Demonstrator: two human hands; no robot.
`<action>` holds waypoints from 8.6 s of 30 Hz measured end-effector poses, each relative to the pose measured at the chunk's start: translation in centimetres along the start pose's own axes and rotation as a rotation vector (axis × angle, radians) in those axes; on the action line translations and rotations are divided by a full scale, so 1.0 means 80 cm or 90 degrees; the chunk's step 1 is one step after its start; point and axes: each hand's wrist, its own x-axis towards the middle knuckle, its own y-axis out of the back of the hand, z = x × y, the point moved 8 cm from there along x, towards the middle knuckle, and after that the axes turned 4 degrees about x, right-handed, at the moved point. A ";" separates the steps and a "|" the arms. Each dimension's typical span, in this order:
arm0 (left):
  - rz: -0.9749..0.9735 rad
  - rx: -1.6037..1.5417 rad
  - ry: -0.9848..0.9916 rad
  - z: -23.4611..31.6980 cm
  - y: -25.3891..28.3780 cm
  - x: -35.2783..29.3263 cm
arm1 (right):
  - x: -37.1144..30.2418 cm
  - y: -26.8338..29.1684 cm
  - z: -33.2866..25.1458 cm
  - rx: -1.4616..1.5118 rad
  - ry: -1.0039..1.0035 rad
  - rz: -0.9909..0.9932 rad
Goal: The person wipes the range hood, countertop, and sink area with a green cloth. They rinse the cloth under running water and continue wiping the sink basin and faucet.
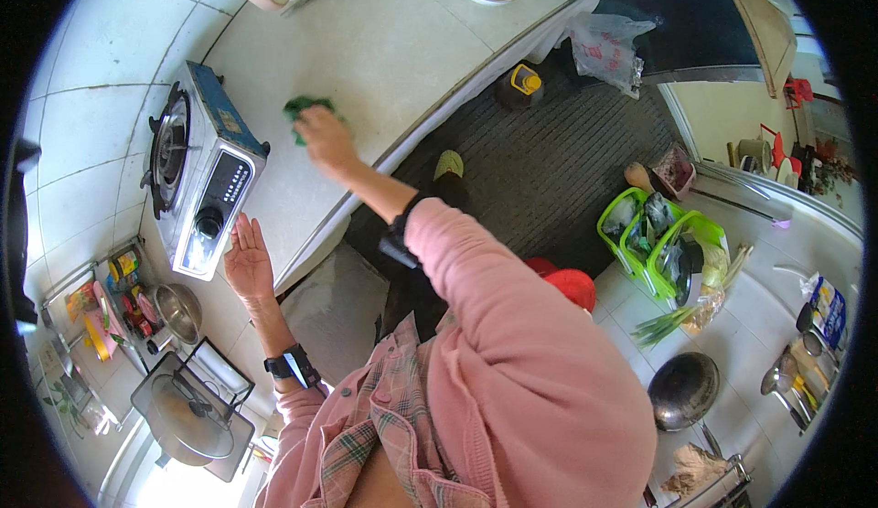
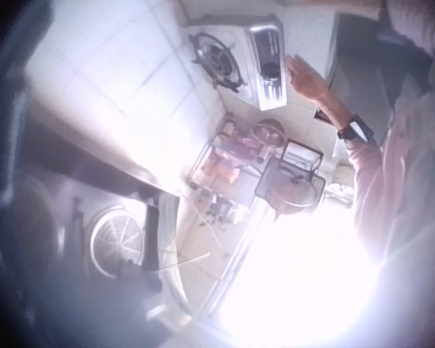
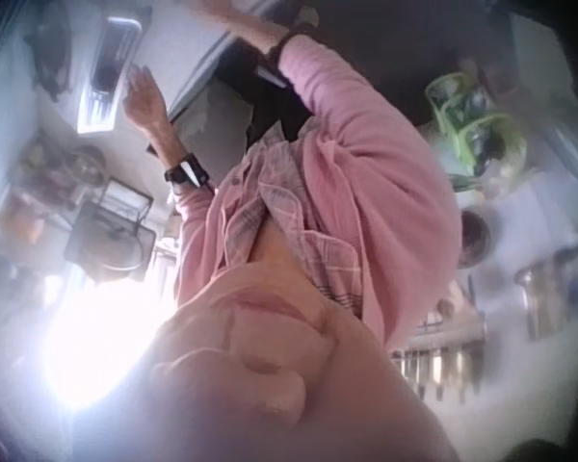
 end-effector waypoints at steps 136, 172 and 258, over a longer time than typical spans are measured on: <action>-0.158 -0.013 0.001 0.040 -0.061 -0.012 | -0.082 -0.384 -0.277 0.096 0.277 -0.335; -0.167 -0.002 0.007 0.029 -0.086 -0.006 | -0.088 -0.201 -0.152 0.093 0.103 -0.123; 0.388 -0.097 -0.227 0.382 0.397 -0.095 | -0.107 -0.555 -0.393 0.029 0.359 -0.640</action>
